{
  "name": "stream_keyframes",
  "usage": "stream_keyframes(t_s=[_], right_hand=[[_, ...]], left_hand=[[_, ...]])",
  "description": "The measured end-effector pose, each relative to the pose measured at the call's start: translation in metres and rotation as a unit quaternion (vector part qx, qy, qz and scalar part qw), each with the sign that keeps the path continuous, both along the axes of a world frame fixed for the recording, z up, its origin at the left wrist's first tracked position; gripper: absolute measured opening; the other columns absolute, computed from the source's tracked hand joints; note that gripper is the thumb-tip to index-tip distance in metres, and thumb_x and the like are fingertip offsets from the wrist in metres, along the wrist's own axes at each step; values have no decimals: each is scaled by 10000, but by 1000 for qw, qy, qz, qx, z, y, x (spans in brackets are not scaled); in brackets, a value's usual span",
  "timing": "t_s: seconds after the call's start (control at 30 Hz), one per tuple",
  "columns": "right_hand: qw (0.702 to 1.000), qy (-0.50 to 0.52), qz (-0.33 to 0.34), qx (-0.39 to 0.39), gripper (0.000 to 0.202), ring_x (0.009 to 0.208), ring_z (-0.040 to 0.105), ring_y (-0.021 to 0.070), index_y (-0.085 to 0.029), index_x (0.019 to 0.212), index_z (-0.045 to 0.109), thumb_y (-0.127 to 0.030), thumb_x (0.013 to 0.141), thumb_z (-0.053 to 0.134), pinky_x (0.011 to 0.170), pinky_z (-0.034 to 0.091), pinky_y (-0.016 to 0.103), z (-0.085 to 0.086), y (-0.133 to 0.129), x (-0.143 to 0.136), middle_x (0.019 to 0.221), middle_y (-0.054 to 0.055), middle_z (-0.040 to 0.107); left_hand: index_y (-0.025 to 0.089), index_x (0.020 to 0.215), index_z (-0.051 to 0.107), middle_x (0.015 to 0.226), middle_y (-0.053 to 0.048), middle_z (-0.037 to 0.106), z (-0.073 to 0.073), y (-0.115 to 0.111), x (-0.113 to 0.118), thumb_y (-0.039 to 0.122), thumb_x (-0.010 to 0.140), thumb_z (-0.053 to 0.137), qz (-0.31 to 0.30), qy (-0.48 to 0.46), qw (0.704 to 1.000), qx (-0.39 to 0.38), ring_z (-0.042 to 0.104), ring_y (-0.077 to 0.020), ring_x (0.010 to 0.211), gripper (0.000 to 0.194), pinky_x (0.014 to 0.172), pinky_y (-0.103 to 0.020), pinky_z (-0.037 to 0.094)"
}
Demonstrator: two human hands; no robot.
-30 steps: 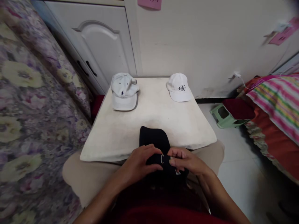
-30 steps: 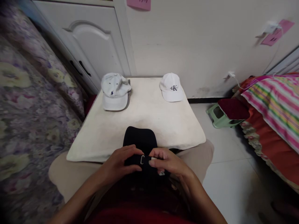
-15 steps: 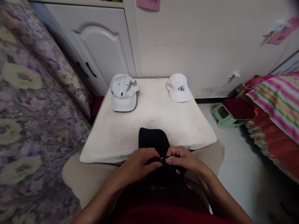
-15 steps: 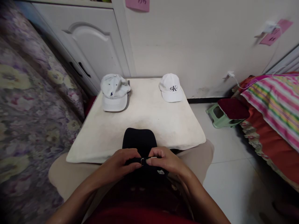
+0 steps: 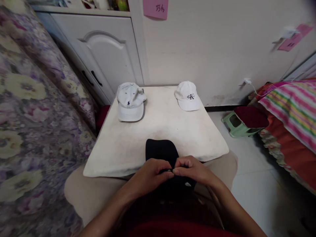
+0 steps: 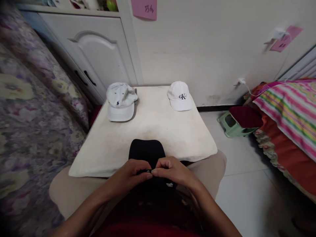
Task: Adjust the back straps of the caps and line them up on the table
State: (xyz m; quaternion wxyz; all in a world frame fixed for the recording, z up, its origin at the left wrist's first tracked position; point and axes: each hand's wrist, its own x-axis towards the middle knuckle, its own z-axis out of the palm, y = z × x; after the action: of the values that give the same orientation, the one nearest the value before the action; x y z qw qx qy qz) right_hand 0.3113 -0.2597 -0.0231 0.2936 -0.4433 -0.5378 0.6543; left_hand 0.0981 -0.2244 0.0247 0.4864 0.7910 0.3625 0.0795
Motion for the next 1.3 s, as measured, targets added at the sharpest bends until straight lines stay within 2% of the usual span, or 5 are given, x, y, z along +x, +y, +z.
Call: stream_keyframes(t_s=[0.27, 0.6, 0.83, 0.97, 1.3], right_hand=[[999, 33, 40, -9, 276, 541, 484, 75, -169, 792, 640, -431, 852, 703, 489, 318, 202, 9, 9, 7, 647, -30, 613], [998, 17, 19, 53, 252, 531, 430, 62, -166, 735, 655, -380, 863, 688, 465, 283, 187, 26, 13, 3, 639, -30, 609], [998, 38, 30, 36, 258, 492, 494, 61, -159, 762, 663, -398, 846, 709, 457, 359, 173, 27, 16, 8, 635, -26, 645], [995, 81, 40, 39, 269, 528, 577, 71, -144, 770, 669, -394, 865, 699, 511, 444, 180, 28, 18, 15, 670, -10, 668], [986, 166, -15, 28, 403, 421, 480, 64, -149, 661, 590, -487, 831, 729, 408, 352, 166, 48, 28, 23, 521, -39, 586]], left_hand=[[154, 758, 655, 637, 40, 487, 2, 9, -14, 380, 907, 576, 17, -91, 988, -120, 400, -113, 586, 281, 542, -243, 281], [178, 884, 700, 726, 29, 559, 16, 13, -15, 424, 921, 579, -15, -55, 997, -57, 460, -129, 669, 277, 605, -247, 326], [161, 697, 572, 621, 66, 375, 13, 13, -8, 467, 897, 607, 2, -89, 990, -112, 306, -103, 581, 368, 534, -249, 231], [148, 731, 609, 635, 56, 402, 16, 18, -14, 474, 879, 626, -6, -112, 985, -132, 333, -105, 592, 358, 551, -252, 236], [132, 759, 661, 619, 33, 518, 52, 23, -24, 429, 801, 725, 25, -183, 954, -236, 421, -89, 546, 307, 504, -199, 290]])
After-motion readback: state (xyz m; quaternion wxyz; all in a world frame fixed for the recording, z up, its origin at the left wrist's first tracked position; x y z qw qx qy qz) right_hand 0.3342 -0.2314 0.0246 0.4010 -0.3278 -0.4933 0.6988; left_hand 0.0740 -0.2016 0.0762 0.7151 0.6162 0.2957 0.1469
